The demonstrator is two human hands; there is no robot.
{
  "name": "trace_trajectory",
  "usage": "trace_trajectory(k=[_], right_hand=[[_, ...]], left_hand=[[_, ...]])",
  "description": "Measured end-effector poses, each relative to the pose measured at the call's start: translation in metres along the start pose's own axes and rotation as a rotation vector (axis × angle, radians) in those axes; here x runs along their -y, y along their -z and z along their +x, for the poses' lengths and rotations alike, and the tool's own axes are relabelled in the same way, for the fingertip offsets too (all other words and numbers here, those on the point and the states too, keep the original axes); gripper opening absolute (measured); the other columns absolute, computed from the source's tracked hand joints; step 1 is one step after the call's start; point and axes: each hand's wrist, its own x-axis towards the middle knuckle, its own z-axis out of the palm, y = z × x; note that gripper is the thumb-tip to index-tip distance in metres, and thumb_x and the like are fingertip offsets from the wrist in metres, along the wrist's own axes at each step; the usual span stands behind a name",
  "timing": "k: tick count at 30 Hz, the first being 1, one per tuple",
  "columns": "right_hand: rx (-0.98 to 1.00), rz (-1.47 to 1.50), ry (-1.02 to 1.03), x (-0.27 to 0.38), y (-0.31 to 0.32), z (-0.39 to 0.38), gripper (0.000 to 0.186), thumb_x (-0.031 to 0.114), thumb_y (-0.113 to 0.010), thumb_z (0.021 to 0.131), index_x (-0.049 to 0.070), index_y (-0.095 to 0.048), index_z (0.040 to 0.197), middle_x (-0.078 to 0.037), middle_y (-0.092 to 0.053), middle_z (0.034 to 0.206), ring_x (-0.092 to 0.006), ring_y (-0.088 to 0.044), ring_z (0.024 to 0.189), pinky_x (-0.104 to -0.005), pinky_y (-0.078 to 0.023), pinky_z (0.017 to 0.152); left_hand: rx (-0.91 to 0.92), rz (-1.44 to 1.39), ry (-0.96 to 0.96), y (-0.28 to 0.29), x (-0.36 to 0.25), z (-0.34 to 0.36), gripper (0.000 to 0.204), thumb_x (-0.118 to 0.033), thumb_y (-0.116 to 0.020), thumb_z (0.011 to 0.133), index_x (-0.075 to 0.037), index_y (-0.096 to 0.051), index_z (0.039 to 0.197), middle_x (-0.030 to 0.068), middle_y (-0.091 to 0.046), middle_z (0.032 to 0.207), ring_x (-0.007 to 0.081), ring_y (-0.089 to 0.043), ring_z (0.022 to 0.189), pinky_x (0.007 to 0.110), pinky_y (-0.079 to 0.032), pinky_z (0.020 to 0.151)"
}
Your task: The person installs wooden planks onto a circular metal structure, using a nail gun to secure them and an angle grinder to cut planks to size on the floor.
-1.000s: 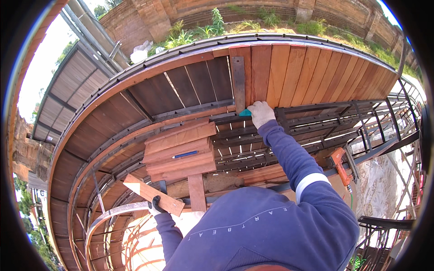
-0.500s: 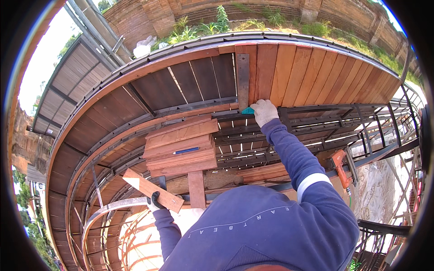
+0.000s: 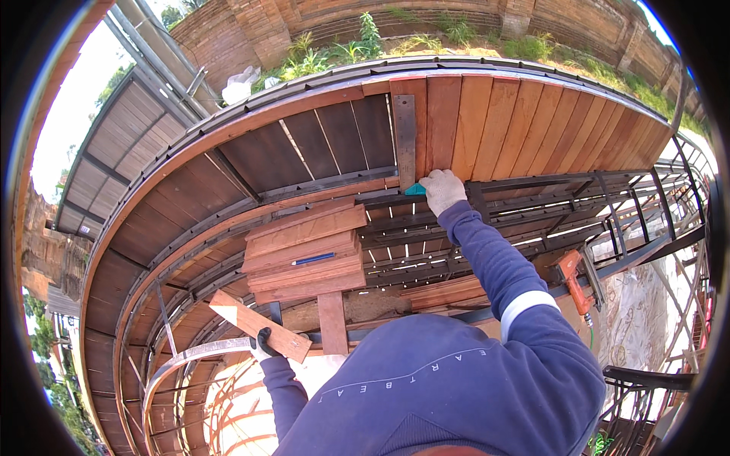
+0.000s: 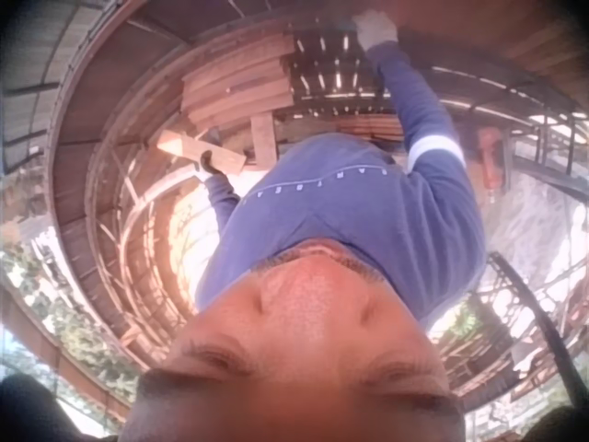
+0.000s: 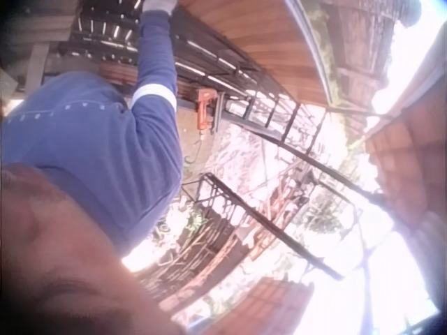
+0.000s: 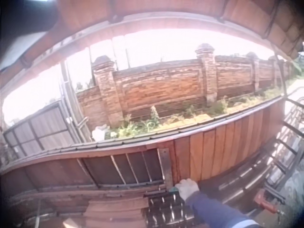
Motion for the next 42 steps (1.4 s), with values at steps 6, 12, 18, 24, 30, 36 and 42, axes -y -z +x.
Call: trace_trajectory(k=[6, 12, 18, 24, 30, 36, 42], right_hand=[[0.048, -0.028, 0.024, -0.001, 0.003, 0.000, 0.024, 0.012, -0.063, 0.084, 0.018, -0.073, 0.105, -0.006, -0.066, 0.096, -0.0295, -0.064, 0.095, -0.0415, -0.055, 0.082], [0.111, -0.042, 0.013, -0.001, 0.003, 0.002, 0.026, 0.011, -0.063, 0.084, 0.019, -0.071, 0.108, -0.007, -0.066, 0.097, -0.0293, -0.063, 0.097, -0.0412, -0.054, 0.084], [-0.006, 0.046, 0.052, -0.010, -0.007, 0.001, 0.015, 0.013, -0.065, 0.084, 0.016, -0.071, 0.098, -0.009, -0.067, 0.097, -0.0300, -0.065, 0.097, -0.0422, -0.056, 0.083], [-0.033, 0.027, 0.078, -0.006, -0.003, -0.001, 0.017, 0.012, -0.066, 0.083, 0.015, -0.071, 0.099, -0.010, -0.066, 0.097, -0.0305, -0.065, 0.095, -0.0428, -0.055, 0.083], [-0.073, 0.042, 0.064, -0.004, 0.000, -0.007, 0.029, 0.014, -0.069, 0.079, 0.017, -0.073, 0.108, -0.008, -0.066, 0.098, -0.0295, -0.064, 0.096, -0.0437, -0.055, 0.083], [-0.076, -0.022, 0.023, 0.007, 0.023, -0.018, 0.036, 0.014, -0.071, 0.076, 0.020, -0.069, 0.112, -0.006, -0.063, 0.103, -0.0304, -0.063, 0.097, -0.0437, -0.053, 0.081], [-0.016, -0.073, -0.067, 0.012, 0.025, -0.028, 0.047, 0.012, -0.068, 0.080, 0.024, -0.064, 0.125, -0.008, -0.060, 0.108, -0.0310, -0.063, 0.096, -0.0440, -0.053, 0.081]], left_hand=[[-0.010, 0.023, 0.030, -0.001, -0.004, -0.002, 0.052, -0.010, -0.072, 0.066, 0.004, -0.057, 0.114, 0.0121, -0.059, 0.094, 0.0272, -0.060, 0.082, 0.038, -0.053, 0.080], [0.016, 0.000, 0.035, 0.002, -0.003, 0.002, 0.055, -0.011, -0.072, 0.067, 0.004, -0.056, 0.117, 0.0123, -0.059, 0.096, 0.0274, -0.060, 0.082, 0.038, -0.053, 0.080], [0.035, -0.067, 0.062, 0.005, 0.002, 0.004, 0.059, -0.011, -0.073, 0.066, 0.005, -0.055, 0.120, 0.0126, -0.059, 0.098, 0.0276, -0.060, 0.084, 0.038, -0.053, 0.080], [0.010, -0.015, 0.029, 0.007, 0.003, 0.004, 0.061, -0.013, -0.073, 0.066, 0.004, -0.055, 0.121, 0.0134, -0.060, 0.102, 0.0280, -0.061, 0.087, 0.038, -0.053, 0.082], [0.022, 0.048, 0.030, 0.008, 0.002, 0.005, 0.060, -0.011, -0.071, 0.065, 0.005, -0.056, 0.121, 0.0148, -0.061, 0.102, 0.0289, -0.062, 0.086, 0.039, -0.053, 0.082], [-0.022, -0.041, 0.001, -0.009, -0.006, -0.007, 0.053, -0.010, -0.070, 0.067, 0.006, -0.058, 0.116, 0.0151, -0.062, 0.099, 0.0295, -0.062, 0.085, 0.040, -0.054, 0.079], [-0.005, -0.033, 0.015, -0.002, -0.005, -0.003, 0.055, -0.009, -0.072, 0.065, 0.006, -0.058, 0.117, 0.0148, -0.061, 0.098, 0.0294, -0.062, 0.083, 0.039, -0.054, 0.080]])
